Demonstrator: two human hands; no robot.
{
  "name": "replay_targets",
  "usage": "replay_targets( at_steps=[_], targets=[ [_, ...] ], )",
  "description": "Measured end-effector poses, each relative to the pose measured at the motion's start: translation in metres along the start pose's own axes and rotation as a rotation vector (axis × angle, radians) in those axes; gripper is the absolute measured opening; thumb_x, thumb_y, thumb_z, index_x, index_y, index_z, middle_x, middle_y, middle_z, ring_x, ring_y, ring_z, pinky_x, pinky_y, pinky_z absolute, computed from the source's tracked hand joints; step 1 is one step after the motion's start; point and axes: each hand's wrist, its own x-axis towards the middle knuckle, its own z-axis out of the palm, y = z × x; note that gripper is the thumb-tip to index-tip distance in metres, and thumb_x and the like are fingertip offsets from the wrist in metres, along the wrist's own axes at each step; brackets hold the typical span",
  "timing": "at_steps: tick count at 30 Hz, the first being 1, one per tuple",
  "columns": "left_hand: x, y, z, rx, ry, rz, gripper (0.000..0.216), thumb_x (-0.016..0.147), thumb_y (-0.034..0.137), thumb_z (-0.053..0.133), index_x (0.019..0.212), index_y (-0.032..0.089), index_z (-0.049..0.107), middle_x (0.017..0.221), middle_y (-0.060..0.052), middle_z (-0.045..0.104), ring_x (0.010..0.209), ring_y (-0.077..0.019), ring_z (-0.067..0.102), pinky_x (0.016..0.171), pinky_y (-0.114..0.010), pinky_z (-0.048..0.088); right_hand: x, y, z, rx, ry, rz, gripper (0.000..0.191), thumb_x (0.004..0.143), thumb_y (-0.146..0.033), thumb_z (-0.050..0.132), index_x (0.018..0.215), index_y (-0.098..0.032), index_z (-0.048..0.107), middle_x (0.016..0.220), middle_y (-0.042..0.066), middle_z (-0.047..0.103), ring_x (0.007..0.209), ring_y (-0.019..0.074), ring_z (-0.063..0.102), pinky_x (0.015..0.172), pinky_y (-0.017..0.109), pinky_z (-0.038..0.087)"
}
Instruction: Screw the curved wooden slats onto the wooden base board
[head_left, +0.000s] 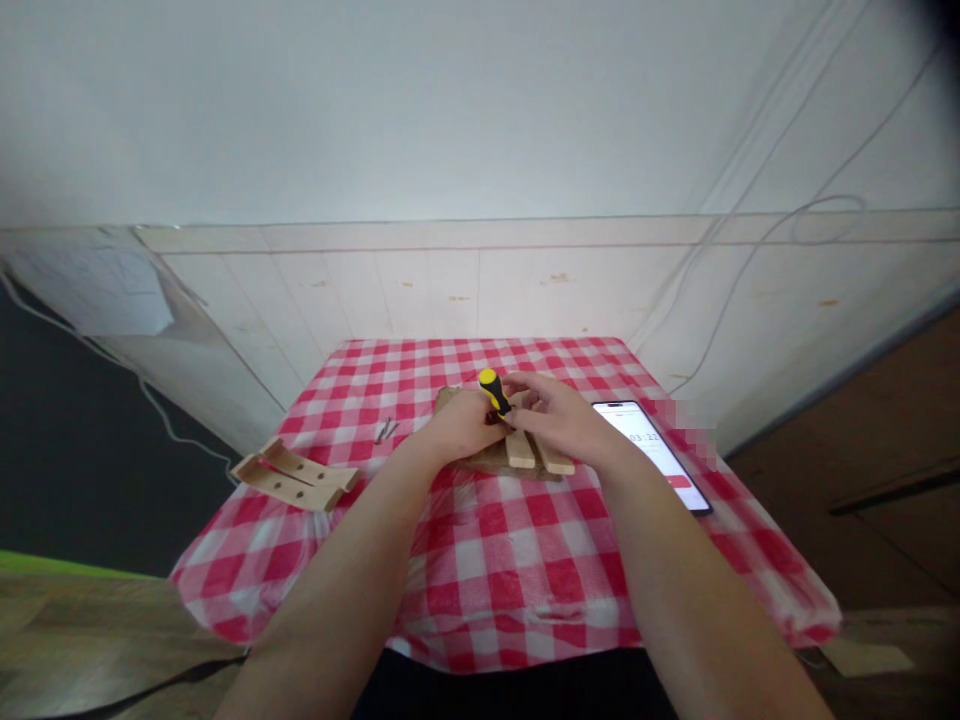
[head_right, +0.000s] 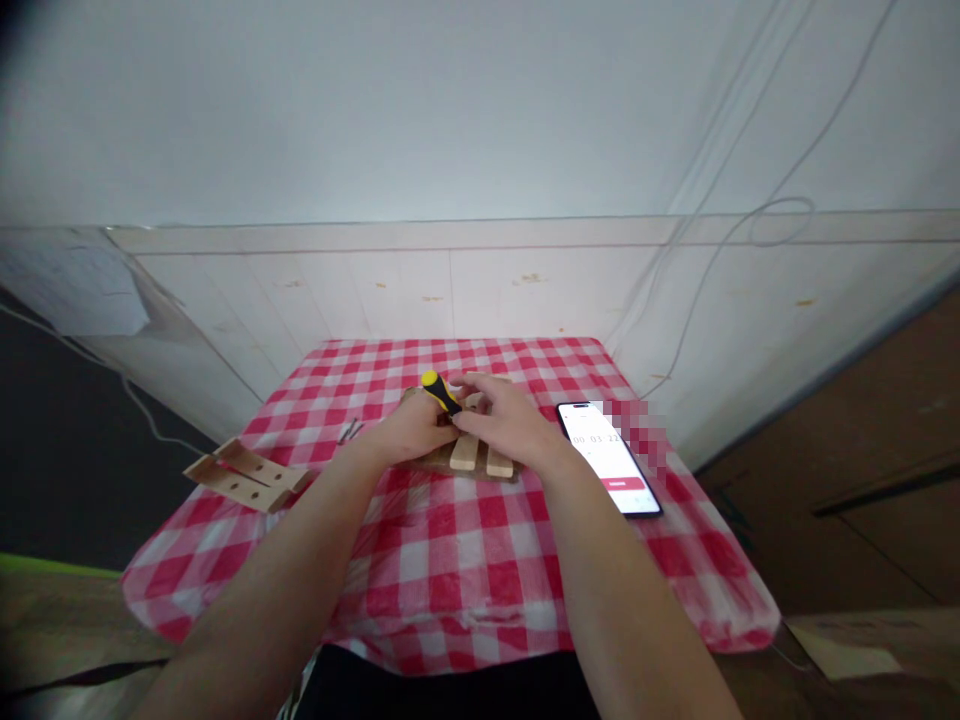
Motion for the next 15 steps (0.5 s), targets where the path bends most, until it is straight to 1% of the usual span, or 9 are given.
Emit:
replay_targets(
  at_steps=[2,4,7,11,15],
  targets=[
    [-0.0004,0.0005,-0.0002,0.020,0.002,-0.018,0.020,0.078,0.024,0.056,0.090,0.015,0.069,0.086,-0.007,0.071,0.076,-0.0186,0.063,0.069,-0.027,0.047,-0.0001,-0.0011,0.0015,-0.074,-0.031,-0.074,0.036,0.075,-0.033,0.066,0.110,-0.024,0.064,0.105,0.004,0.065,0.085,0.0173,0.059,0.073,0.032,0.046],
    [-0.0009,0.0021,-0.0018,0.049,0.001,-0.003,0.018,0.078,0.024,0.056,0.086,0.015,0.069,0.085,-0.007,0.071,0.076,-0.0192,0.063,0.070,-0.028,0.047,0.0009,-0.0005,0.0021,-0.120,-0.017,-0.101,0.025,0.078,-0.037,0.064,0.099,-0.023,0.066,0.092,0.003,0.065,0.078,0.0168,0.057,0.068,0.031,0.044],
    [-0.0015,0.0049,-0.0048,0.049,-0.002,0.053,0.018,0.077,0.020,0.055,0.087,0.015,0.069,0.087,-0.005,0.072,0.079,-0.0185,0.063,0.072,-0.027,0.047,0.0020,0.0006,0.0010,-0.091,0.041,-0.028,0.022,0.079,-0.038,0.061,0.092,-0.021,0.065,0.078,0.001,0.063,0.068,0.0157,0.055,0.060,0.030,0.042],
    [-0.0016,0.0041,-0.0049,-0.026,-0.029,0.085,0.022,0.076,0.014,0.052,0.092,0.016,0.068,0.089,-0.003,0.072,0.079,-0.0163,0.063,0.072,-0.025,0.047,0.0006,-0.0018,-0.0006,-0.086,0.110,0.096,0.023,0.077,-0.039,0.062,0.091,-0.020,0.065,0.079,0.002,0.065,0.070,0.0171,0.058,0.062,0.030,0.043],
    [-0.0008,0.0003,-0.0018,-0.020,-0.025,0.094,0.022,0.077,0.016,0.053,0.092,0.016,0.069,0.090,-0.003,0.072,0.080,-0.0168,0.063,0.074,-0.026,0.047,0.0002,-0.0032,0.0008,-0.010,0.118,0.054,0.024,0.082,-0.040,0.056,0.092,-0.021,0.066,0.087,0.003,0.067,0.076,0.0177,0.060,0.066,0.031,0.044]
  ],
)
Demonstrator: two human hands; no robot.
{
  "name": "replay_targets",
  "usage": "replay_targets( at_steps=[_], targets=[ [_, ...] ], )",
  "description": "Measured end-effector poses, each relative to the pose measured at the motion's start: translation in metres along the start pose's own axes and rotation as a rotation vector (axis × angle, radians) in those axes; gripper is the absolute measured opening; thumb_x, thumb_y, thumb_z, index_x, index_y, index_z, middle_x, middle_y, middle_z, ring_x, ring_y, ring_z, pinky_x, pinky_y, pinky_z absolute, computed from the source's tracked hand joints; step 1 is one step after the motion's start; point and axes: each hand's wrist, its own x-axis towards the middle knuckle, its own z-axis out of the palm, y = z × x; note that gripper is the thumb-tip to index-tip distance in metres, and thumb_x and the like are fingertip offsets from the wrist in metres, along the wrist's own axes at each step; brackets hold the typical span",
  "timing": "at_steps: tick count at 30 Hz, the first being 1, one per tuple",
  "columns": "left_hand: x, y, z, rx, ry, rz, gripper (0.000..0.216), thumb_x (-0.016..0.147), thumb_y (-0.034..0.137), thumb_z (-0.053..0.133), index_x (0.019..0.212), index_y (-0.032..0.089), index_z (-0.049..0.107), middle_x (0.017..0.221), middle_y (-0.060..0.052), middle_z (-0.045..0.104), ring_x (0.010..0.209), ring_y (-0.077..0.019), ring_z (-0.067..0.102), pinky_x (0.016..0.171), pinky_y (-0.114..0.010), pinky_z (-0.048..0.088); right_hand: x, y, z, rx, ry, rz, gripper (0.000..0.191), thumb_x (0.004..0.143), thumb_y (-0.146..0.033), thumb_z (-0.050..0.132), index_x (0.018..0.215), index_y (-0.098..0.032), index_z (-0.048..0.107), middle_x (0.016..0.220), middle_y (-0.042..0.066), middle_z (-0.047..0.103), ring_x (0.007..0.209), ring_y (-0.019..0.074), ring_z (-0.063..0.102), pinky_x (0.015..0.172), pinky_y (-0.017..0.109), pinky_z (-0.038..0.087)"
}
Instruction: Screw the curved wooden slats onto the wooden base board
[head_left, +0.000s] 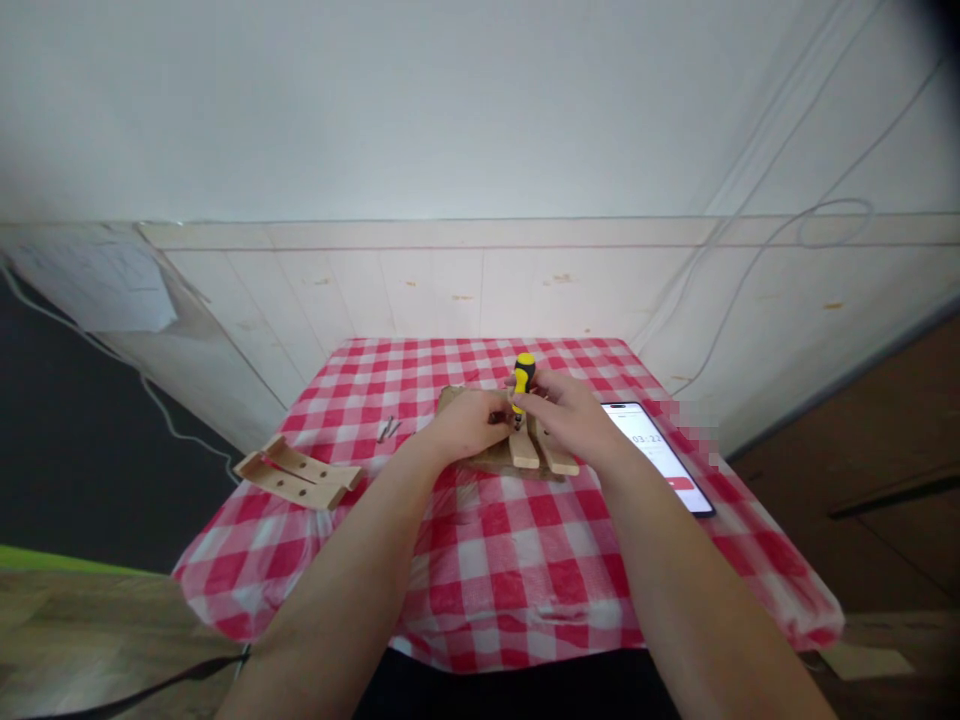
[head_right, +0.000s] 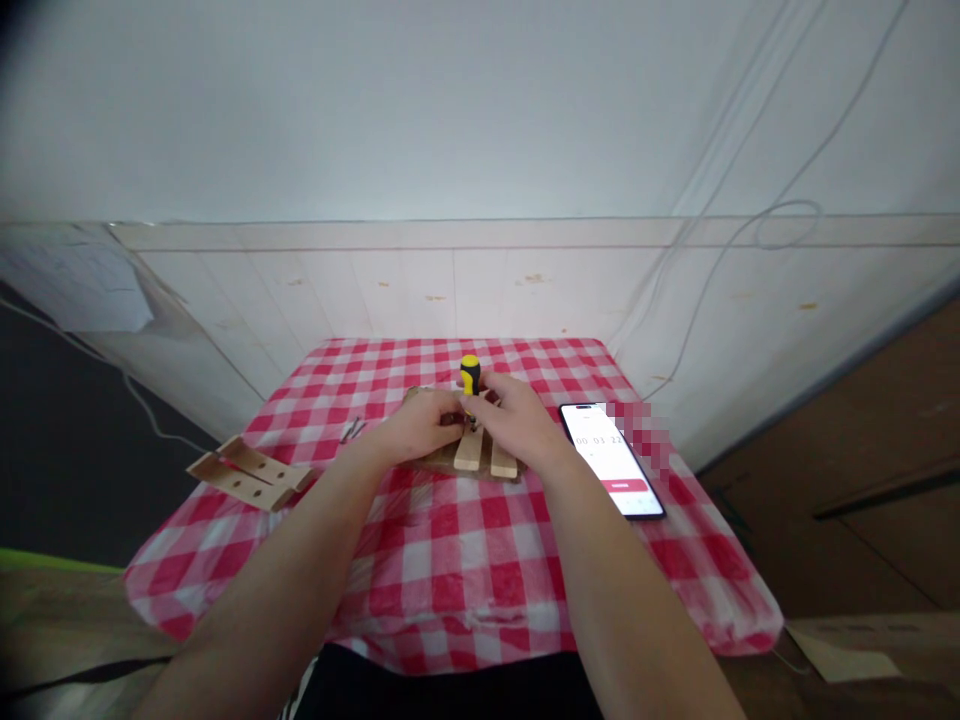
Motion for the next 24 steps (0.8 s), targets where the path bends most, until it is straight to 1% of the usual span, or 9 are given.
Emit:
replay_targets(
  at_steps=[2,5,7,10,13,16,20,24],
  targets=[
    [0.0000,-0.0003,0.0005,0.009,0.003,-0.008,0.023,0.077,0.017,0.052,0.092,0.016,0.069,0.090,-0.004,0.072,0.079,-0.0172,0.063,0.072,-0.026,0.047,0.0006,0.0007,0.0007,-0.020,0.011,-0.005,0.026,0.080,-0.044,0.059,0.090,-0.020,0.065,0.084,0.003,0.067,0.072,0.0176,0.059,0.064,0.031,0.043],
    [-0.0003,0.0013,-0.0002,0.021,0.013,-0.003,0.024,0.077,0.017,0.052,0.093,0.014,0.069,0.090,-0.005,0.072,0.078,-0.0179,0.063,0.069,-0.026,0.046,0.0015,0.0013,0.0010,-0.115,0.059,0.011,0.032,0.074,-0.049,0.064,0.084,-0.019,0.061,0.075,0.002,0.063,0.065,0.0172,0.056,0.058,0.031,0.040],
    [-0.0004,0.0025,-0.0010,0.020,0.013,0.002,0.025,0.077,0.016,0.051,0.095,0.014,0.069,0.091,-0.005,0.072,0.078,-0.0177,0.063,0.069,-0.026,0.045,0.0016,0.0009,0.0009,-0.145,0.087,0.012,0.033,0.074,-0.051,0.064,0.083,-0.019,0.060,0.073,0.002,0.062,0.064,0.0169,0.055,0.057,0.030,0.039],
    [-0.0001,0.0037,-0.0020,0.022,-0.009,-0.011,0.026,0.077,0.017,0.051,0.096,0.014,0.070,0.093,-0.005,0.072,0.080,-0.0174,0.063,0.072,-0.026,0.046,0.0009,-0.0010,0.0006,-0.096,0.079,0.019,0.030,0.079,-0.048,0.059,0.087,-0.019,0.061,0.076,0.002,0.063,0.067,0.0168,0.056,0.060,0.030,0.041],
    [0.0002,0.0044,-0.0029,0.054,-0.034,-0.025,0.023,0.078,0.019,0.052,0.091,0.015,0.071,0.091,-0.005,0.072,0.079,-0.0172,0.063,0.072,-0.026,0.046,0.0004,-0.0028,-0.0002,-0.071,0.067,0.011,0.026,0.082,-0.044,0.056,0.087,-0.020,0.062,0.077,0.002,0.063,0.068,0.0163,0.057,0.060,0.030,0.041],
    [0.0000,0.0044,-0.0032,0.085,-0.031,-0.027,0.022,0.079,0.021,0.053,0.089,0.016,0.071,0.089,-0.005,0.072,0.078,-0.0171,0.062,0.072,-0.025,0.046,0.0017,-0.0020,-0.0005,-0.138,0.093,0.001,0.025,0.078,-0.044,0.060,0.084,-0.019,0.060,0.075,0.001,0.061,0.065,0.0157,0.054,0.059,0.030,0.039],
    [-0.0002,0.0041,-0.0028,0.077,-0.019,-0.008,0.021,0.079,0.022,0.053,0.089,0.016,0.071,0.089,-0.005,0.072,0.078,-0.0166,0.062,0.071,-0.025,0.045,0.0045,0.0019,0.0002,-0.229,0.175,0.002,0.029,0.073,-0.046,0.065,0.076,-0.020,0.054,0.071,0.000,0.057,0.061,0.0146,0.049,0.054,0.029,0.035],
    [-0.0003,0.0049,-0.0034,0.048,-0.026,-0.023,0.023,0.079,0.021,0.052,0.092,0.016,0.071,0.090,-0.005,0.072,0.079,-0.0167,0.062,0.073,-0.025,0.045,0.0031,0.0010,0.0005,-0.206,0.176,-0.003,0.028,0.074,-0.046,0.063,0.078,-0.020,0.056,0.071,0.001,0.058,0.062,0.0158,0.052,0.055,0.030,0.036]
  ],
)
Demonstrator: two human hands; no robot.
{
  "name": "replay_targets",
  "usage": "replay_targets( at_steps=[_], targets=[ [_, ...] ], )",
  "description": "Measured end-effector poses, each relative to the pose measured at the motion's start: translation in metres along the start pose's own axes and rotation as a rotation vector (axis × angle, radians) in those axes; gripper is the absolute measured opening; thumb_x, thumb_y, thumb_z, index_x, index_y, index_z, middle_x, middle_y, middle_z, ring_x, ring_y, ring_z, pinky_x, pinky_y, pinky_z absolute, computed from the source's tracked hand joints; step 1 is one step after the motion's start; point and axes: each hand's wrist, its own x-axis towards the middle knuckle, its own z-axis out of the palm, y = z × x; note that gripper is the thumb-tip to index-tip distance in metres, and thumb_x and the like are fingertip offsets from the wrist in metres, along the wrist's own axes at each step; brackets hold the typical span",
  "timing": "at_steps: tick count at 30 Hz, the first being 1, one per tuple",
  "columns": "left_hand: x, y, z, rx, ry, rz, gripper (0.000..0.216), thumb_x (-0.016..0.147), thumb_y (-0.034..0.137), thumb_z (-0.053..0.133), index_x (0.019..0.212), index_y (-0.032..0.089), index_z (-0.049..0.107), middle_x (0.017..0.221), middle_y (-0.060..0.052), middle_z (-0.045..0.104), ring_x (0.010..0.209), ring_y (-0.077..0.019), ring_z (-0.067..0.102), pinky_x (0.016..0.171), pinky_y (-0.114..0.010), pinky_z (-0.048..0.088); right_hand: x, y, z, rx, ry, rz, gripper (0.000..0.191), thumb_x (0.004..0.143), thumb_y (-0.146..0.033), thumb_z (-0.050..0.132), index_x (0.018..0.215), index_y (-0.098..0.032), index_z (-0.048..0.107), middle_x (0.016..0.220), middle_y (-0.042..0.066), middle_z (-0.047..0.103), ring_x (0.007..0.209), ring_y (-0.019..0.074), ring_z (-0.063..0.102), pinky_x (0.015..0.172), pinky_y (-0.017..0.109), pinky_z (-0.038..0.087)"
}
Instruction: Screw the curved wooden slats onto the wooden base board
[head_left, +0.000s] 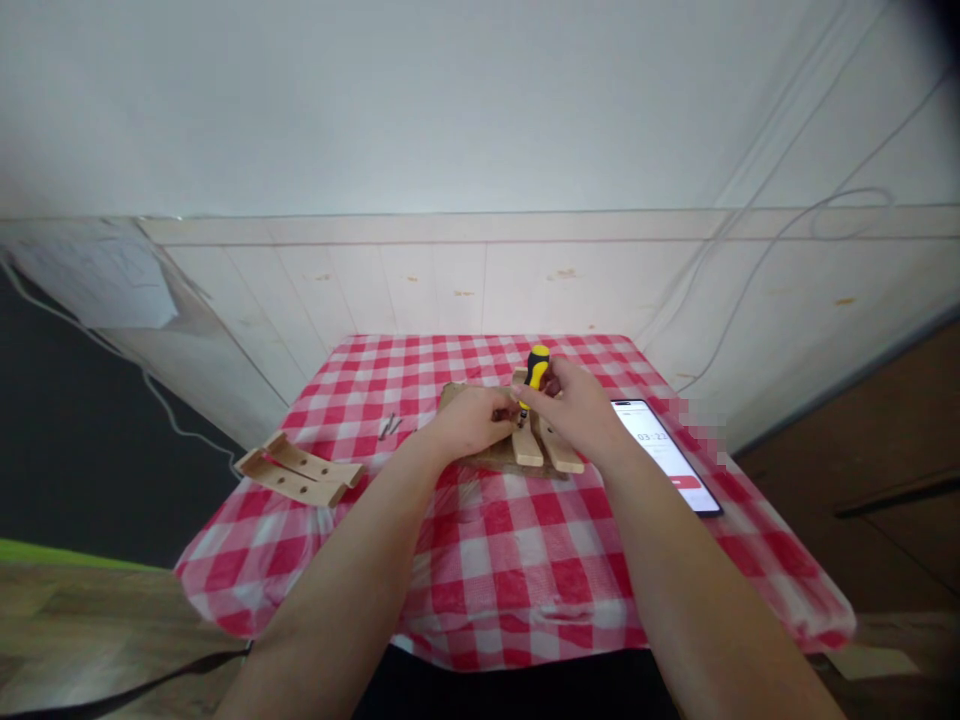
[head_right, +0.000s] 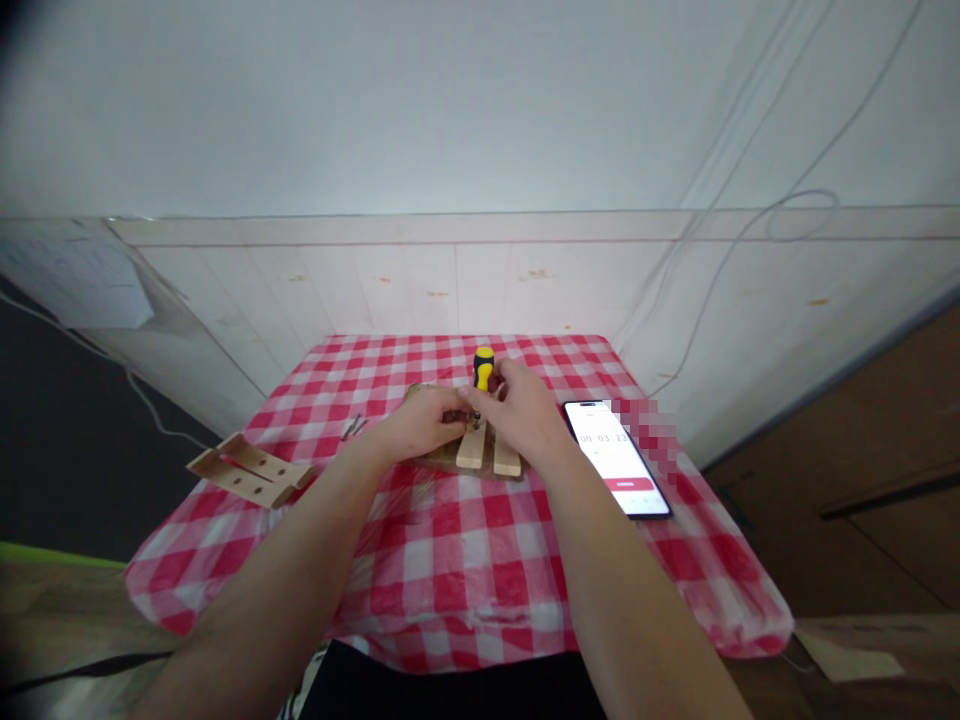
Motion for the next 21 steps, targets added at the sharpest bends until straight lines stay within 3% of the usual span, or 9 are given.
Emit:
replay_targets(
  at_steps=[5,15,21],
  targets=[
    [0.0000,0.0001,-0.0002,0.006,-0.006,-0.010,0.022,0.079,0.022,0.052,0.088,0.016,0.071,0.087,-0.004,0.071,0.076,-0.0164,0.061,0.069,-0.025,0.044,-0.0019,-0.0024,-0.0017,0.084,-0.018,-0.024,0.016,0.079,-0.035,0.056,0.080,-0.020,0.060,0.074,0.002,0.063,0.067,0.0169,0.056,0.060,0.030,0.040],
    [-0.0014,0.0013,-0.0048,0.026,-0.041,0.039,0.016,0.074,0.017,0.052,0.077,0.015,0.067,0.074,-0.002,0.066,0.067,-0.0143,0.055,0.061,-0.024,0.039,0.0008,0.0026,0.0022,-0.014,0.074,0.004,0.034,0.072,-0.050,0.065,0.069,-0.022,0.046,0.063,-0.003,0.052,0.057,0.0138,0.047,0.052,0.028,0.033],
    [-0.0019,0.0011,-0.0053,-0.033,-0.056,0.028,0.019,0.073,0.019,0.054,0.085,0.014,0.068,0.079,-0.003,0.066,0.069,-0.0147,0.055,0.063,-0.024,0.039,-0.0014,-0.0018,0.0003,0.047,-0.033,0.017,0.023,0.078,-0.042,0.058,0.082,-0.020,0.058,0.075,0.002,0.063,0.066,0.0171,0.056,0.059,0.030,0.040]
  ],
)
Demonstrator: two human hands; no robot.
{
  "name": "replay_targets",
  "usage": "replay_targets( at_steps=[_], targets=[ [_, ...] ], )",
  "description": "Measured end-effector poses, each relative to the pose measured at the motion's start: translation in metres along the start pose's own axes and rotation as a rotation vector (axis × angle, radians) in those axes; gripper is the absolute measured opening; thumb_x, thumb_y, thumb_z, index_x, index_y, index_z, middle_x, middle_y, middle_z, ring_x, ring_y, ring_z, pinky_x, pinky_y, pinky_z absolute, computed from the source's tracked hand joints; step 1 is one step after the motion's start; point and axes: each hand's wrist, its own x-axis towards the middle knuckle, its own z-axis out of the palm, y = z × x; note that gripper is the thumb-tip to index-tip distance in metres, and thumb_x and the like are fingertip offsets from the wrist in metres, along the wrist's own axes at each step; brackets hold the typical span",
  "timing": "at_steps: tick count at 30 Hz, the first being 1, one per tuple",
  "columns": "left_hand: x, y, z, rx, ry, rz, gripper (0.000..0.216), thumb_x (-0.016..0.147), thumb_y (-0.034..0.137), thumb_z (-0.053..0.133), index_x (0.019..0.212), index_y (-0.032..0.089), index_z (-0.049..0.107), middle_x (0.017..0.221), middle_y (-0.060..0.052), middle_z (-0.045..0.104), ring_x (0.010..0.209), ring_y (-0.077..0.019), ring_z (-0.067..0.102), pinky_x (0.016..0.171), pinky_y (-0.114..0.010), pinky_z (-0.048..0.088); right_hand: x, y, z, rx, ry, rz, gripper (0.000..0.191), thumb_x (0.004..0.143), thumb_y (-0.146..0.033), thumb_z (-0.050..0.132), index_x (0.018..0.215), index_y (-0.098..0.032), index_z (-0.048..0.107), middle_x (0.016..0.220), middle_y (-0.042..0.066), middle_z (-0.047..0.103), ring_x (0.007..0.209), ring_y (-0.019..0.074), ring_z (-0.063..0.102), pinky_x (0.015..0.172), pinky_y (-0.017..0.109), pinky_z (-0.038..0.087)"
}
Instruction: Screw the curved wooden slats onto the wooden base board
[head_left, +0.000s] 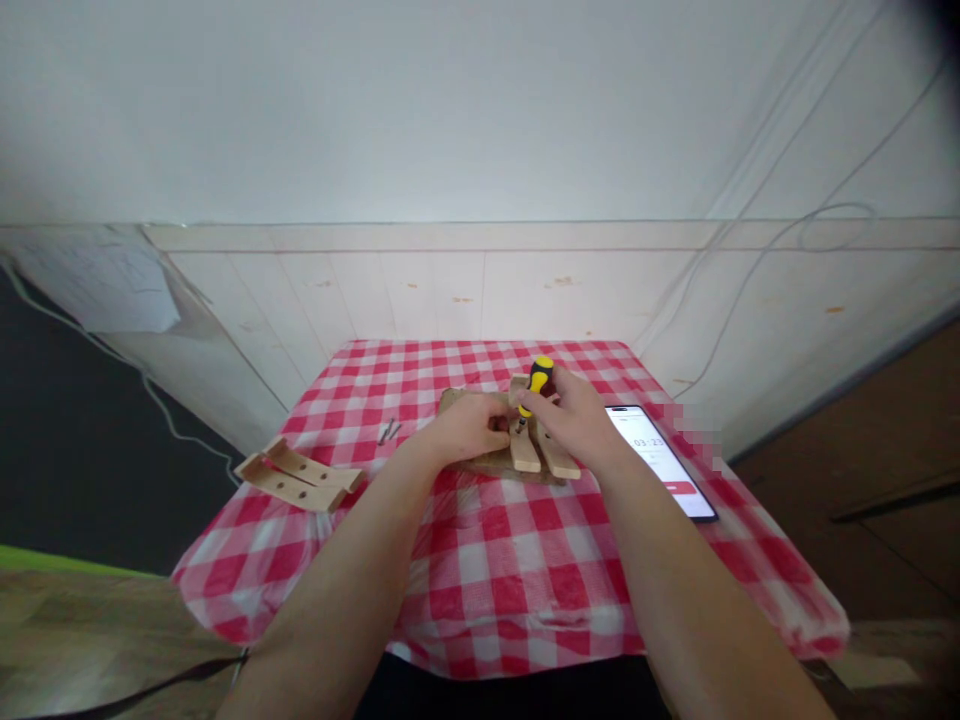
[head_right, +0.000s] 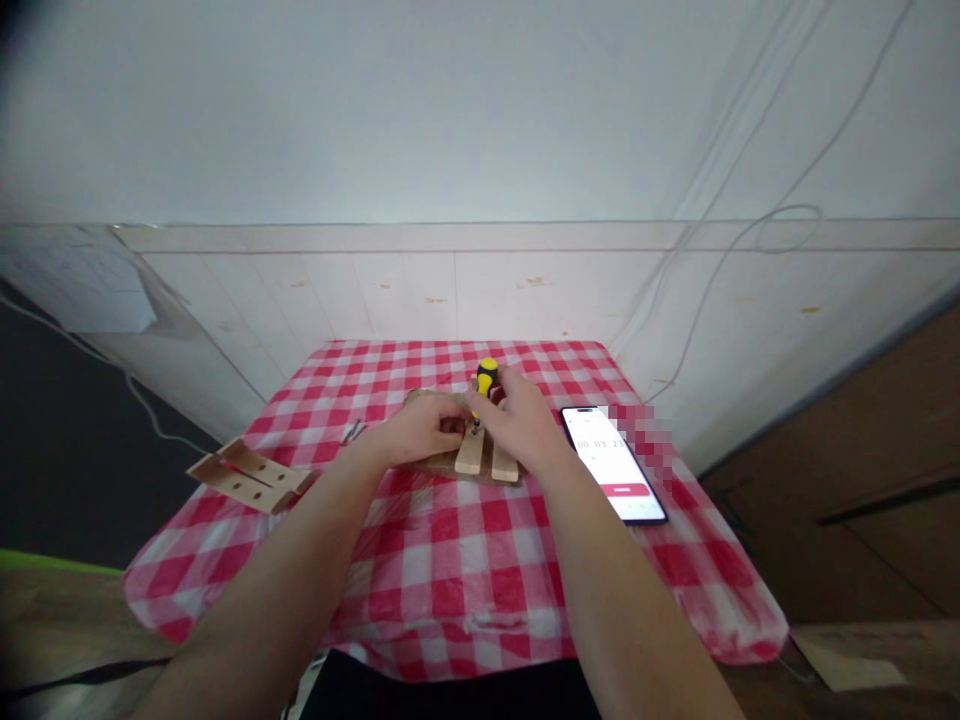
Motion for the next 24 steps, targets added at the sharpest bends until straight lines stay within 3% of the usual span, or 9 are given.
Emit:
replay_targets(
  at_steps=[4,9,12,16,19,22,24],
  targets=[
    [-0.002,0.001,-0.001,-0.011,-0.002,0.015,0.018,0.074,0.021,0.055,0.085,0.015,0.068,0.076,-0.002,0.064,0.067,-0.0133,0.053,0.061,-0.023,0.038,-0.001,0.000,-0.001,0.019,-0.024,-0.006,0.021,0.081,-0.038,0.056,0.083,-0.019,0.063,0.080,0.004,0.067,0.070,0.0183,0.059,0.064,0.032,0.043],
    [-0.006,0.002,-0.004,-0.079,-0.074,0.117,0.023,0.071,0.034,0.064,0.084,0.015,0.064,0.076,-0.001,0.062,0.065,-0.0124,0.052,0.058,-0.022,0.038,0.001,0.004,0.001,0.214,0.206,0.003,0.028,0.080,-0.047,0.058,0.083,-0.020,0.061,0.076,0.003,0.065,0.068,0.0177,0.059,0.063,0.031,0.044],
    [-0.007,0.003,-0.003,-0.046,-0.054,0.135,0.026,0.071,0.037,0.065,0.082,0.015,0.062,0.076,-0.002,0.061,0.065,-0.0131,0.052,0.059,-0.023,0.038,0.003,0.005,0.001,0.438,0.331,0.011,0.032,0.079,-0.051,0.060,0.086,-0.020,0.060,0.079,0.003,0.065,0.064,0.0153,0.057,0.060,0.030,0.046],
    [-0.005,0.007,0.002,-0.026,0.018,0.102,0.029,0.071,0.042,0.066,0.080,0.015,0.063,0.082,-0.004,0.064,0.073,-0.0165,0.055,0.065,-0.025,0.041,0.005,0.002,-0.004,0.624,0.402,0.003,0.031,0.077,-0.050,0.063,0.086,-0.020,0.058,0.081,0.002,0.064,0.061,0.0131,0.056,0.056,0.028,0.046],
    [-0.003,0.008,0.006,-0.053,0.057,0.074,0.029,0.071,0.038,0.067,0.088,0.016,0.065,0.089,-0.005,0.066,0.078,-0.0189,0.058,0.068,-0.027,0.043,0.005,-0.002,-0.009,0.773,0.445,-0.020,0.028,0.077,-0.047,0.064,0.086,-0.021,0.057,0.085,0.003,0.064,0.070,0.0138,0.060,0.059,0.027,0.049],
    [-0.003,0.004,0.007,-0.151,0.071,0.071,0.026,0.072,0.024,0.062,0.097,0.017,0.065,0.089,-0.004,0.068,0.078,-0.0175,0.060,0.068,-0.027,0.046,0.005,-0.003,-0.013,0.880,0.486,-0.026,0.024,0.076,-0.042,0.067,0.084,-0.021,0.058,0.086,0.003,0.065,0.074,0.0133,0.061,0.059,0.025,0.049],
    [-0.003,-0.001,0.005,-0.286,0.169,0.052,0.037,0.074,0.013,0.053,0.109,0.017,0.063,0.095,-0.005,0.069,0.083,-0.0159,0.062,0.072,-0.026,0.048,0.004,-0.003,-0.014,0.911,0.490,-0.039,0.022,0.076,-0.039,0.068,0.083,-0.020,0.060,0.085,0.002,0.065,0.075,0.0129,0.062,0.060,0.025,0.049]
  ],
)
